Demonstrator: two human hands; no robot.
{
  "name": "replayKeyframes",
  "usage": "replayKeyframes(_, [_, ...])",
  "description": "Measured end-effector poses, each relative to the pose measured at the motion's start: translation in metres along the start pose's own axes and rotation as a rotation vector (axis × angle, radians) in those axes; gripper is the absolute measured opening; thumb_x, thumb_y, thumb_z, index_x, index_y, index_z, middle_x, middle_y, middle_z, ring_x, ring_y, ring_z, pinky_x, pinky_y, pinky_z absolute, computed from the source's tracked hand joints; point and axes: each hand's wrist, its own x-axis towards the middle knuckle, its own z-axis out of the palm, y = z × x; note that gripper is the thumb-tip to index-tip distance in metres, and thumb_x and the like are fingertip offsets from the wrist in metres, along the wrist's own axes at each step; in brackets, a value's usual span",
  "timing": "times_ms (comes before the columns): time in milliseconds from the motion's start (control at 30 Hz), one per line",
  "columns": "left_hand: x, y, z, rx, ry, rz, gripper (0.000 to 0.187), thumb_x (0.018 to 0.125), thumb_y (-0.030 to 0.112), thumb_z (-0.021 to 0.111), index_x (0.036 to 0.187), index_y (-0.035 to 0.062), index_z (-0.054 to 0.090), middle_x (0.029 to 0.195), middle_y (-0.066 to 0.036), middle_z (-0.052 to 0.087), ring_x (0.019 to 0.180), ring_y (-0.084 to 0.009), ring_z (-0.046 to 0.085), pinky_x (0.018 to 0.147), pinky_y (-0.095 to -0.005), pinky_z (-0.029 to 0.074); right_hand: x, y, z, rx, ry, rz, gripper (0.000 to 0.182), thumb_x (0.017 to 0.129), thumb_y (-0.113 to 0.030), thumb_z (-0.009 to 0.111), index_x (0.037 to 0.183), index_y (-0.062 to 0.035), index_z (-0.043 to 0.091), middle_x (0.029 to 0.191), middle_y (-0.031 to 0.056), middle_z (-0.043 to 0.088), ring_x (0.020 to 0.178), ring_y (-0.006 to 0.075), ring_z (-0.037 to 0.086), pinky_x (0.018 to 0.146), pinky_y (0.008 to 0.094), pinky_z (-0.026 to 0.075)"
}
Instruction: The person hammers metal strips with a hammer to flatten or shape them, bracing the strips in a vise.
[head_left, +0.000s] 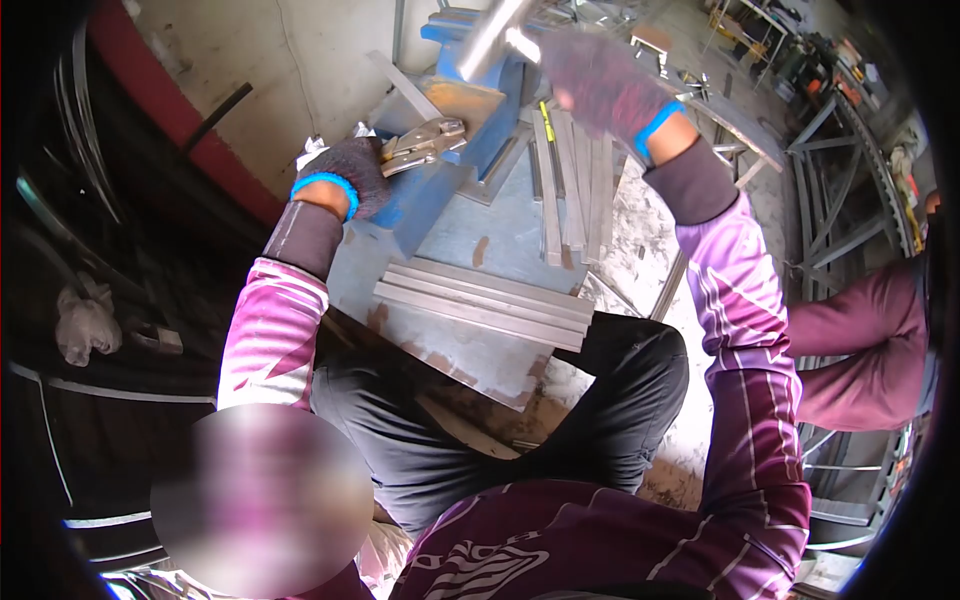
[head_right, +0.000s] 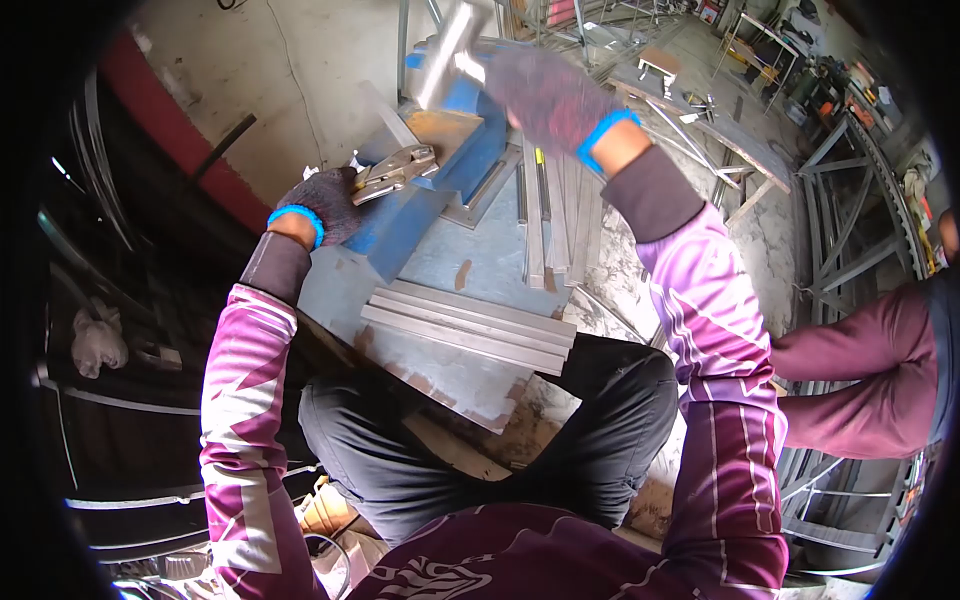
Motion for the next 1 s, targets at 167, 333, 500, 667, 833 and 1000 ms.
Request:
replayKeyframes(167, [0.003, -0.001, 0.001, 0.020, 0.015, -0.014, 0.043, 0.078, 0.011, 0.060, 0.118, 0.0021, 0.069, 0.110, -0.025, 0.071, 0.107, -0.0399, 0.068, 0.092, -0.0451, 0.055, 0.043, -0.013, 0.005, -1.117, 0.342, -0.547, 0.025, 0.088, -0.021, 0.062, 0.108, -0.0069, 0.060, 0.099, 0.0190, 0.064, 0.095, 0.0386, 0.065, 0.081, 0.0477, 0.053])
replayKeyframes(333, [-0.001, 0.003, 0.000, 0.033, 0.096, -0.052, 0.043, 0.077, 0.010, 0.061, 0.119, 0.0048, 0.070, 0.107, -0.024, 0.072, 0.103, -0.0405, 0.070, 0.090, -0.0448, 0.056, 0.024, 0.007, 0.057, -0.430, 0.172, -0.096, 0.025, 0.095, -0.026, 0.055, 0.105, -0.0043, 0.061, 0.102, 0.0251, 0.065, 0.099, 0.0428, 0.063, 0.084, 0.0498, 0.051])
replayKeyframes(500, [-0.012, 0.009, -0.012, 0.015, -0.003, -0.065, 0.041, 0.078, 0.016, 0.061, 0.117, 0.0057, 0.071, 0.107, -0.024, 0.072, 0.102, -0.0401, 0.070, 0.090, -0.0447, 0.055, 0.017, 0.038, 0.063, -0.213, 0.220, 0.059, 0.031, 0.098, -0.029, 0.051, 0.099, -0.0003, 0.062, 0.100, 0.0259, 0.065, 0.096, 0.0467, 0.061, 0.084, 0.0532, 0.049])
replayKeyframes(667, [0.003, -0.009, 0.022, -0.100, -0.052, 0.011, 0.040, 0.079, 0.017, 0.059, 0.115, 0.0047, 0.070, 0.105, -0.024, 0.073, 0.100, -0.0389, 0.070, 0.090, -0.0446, 0.054, 0.021, 0.086, 0.114, 0.105, 0.332, 0.283, 0.038, 0.078, -0.030, 0.072, 0.101, -0.0004, 0.063, 0.095, 0.0258, 0.066, 0.092, 0.0451, 0.063, 0.084, 0.0485, 0.051])
replayKeyframes(833, [0.005, -0.013, 0.021, -0.115, -0.097, 0.002, 0.042, 0.079, 0.018, 0.058, 0.118, 0.0053, 0.069, 0.107, -0.024, 0.072, 0.101, -0.0391, 0.069, 0.092, -0.0447, 0.053, 0.033, 0.069, 0.143, 0.395, 0.295, 0.353, 0.049, 0.073, -0.024, 0.079, 0.114, -0.0024, 0.063, 0.093, 0.0189, 0.068, 0.086, 0.0326, 0.067, 0.079, 0.0422, 0.053])
replayKeyframes(1000, [0.007, -0.010, 0.016, -0.129, -0.064, -0.044, 0.042, 0.079, 0.024, 0.059, 0.114, 0.0052, 0.070, 0.108, -0.022, 0.073, 0.102, -0.0381, 0.069, 0.090, -0.0444, 0.054, 0.045, 0.071, 0.154, 0.528, 0.241, 0.551, 0.050, 0.073, -0.024, 0.080, 0.116, -0.0040, 0.064, 0.095, 0.0167, 0.068, 0.087, 0.0294, 0.066, 0.074, 0.0434, 0.056])
